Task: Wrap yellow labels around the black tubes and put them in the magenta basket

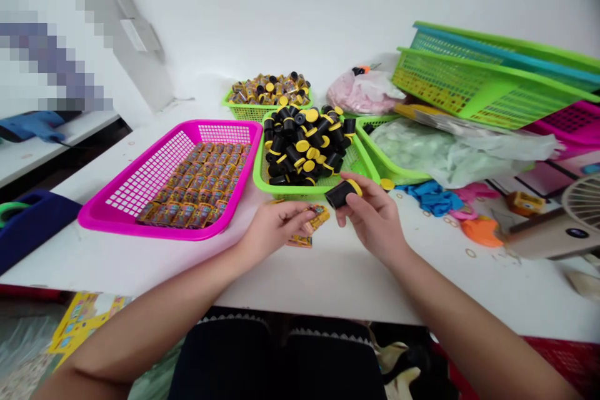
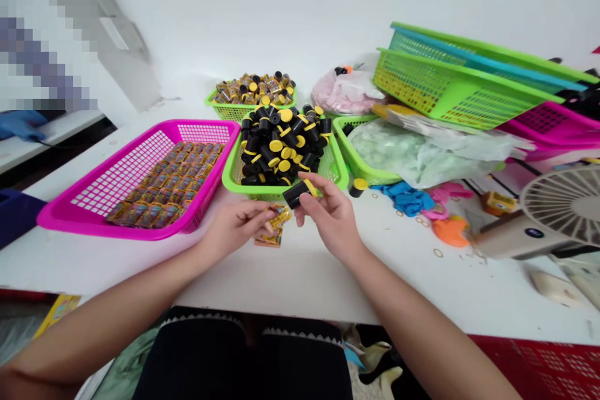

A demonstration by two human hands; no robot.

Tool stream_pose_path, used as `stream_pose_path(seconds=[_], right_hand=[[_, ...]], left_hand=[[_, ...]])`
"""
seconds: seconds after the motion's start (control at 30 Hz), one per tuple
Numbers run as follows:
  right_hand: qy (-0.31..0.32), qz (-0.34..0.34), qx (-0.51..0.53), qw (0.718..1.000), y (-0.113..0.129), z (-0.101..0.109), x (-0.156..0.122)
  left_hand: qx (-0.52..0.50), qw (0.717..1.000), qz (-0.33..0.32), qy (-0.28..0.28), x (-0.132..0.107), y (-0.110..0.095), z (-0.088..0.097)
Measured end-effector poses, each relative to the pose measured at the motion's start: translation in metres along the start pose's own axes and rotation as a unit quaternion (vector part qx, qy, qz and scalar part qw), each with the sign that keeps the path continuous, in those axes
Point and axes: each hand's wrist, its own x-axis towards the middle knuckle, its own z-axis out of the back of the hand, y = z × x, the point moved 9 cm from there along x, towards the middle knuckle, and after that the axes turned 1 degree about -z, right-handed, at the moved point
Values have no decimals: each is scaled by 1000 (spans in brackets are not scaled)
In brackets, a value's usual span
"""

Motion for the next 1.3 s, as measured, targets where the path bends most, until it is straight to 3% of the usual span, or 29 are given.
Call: stream_pose_path(seconds=[0.17,0.33,0.43,0.63,0.77,0.83,0.97,1.13,1.3], right_hand=[[18,-63,44,997,-8,-8,-1],[14,-163,122,979,-16,-15,-2],[28,-186,124,974,-20,-15,-2],[75,-89,10,993,-9,-12,2],[106,-29,-35,993,2,-19,0],[126,0,-58,990,6,-24,-2],[154,55,-101,981,10,-27,-5],[175,39,-148,973,9,-25,-5],[218,119,-110,962,19,-37,-14]], left_hand=[[-52,998,1,26,-8,6,-3],[100,985,-142,-16,-11,-20,7],[144,970,-192,-39,-13,-27,11],[105,980,-162,-50,-11,-24,11],[-47,994,-95,-11,-6,-13,5],[-119,990,-73,7,-6,-9,1],[-168,984,-59,27,-6,-8,-4],[-217,975,-18,40,-6,-2,-6],[-296,951,18,85,-7,3,-15]])
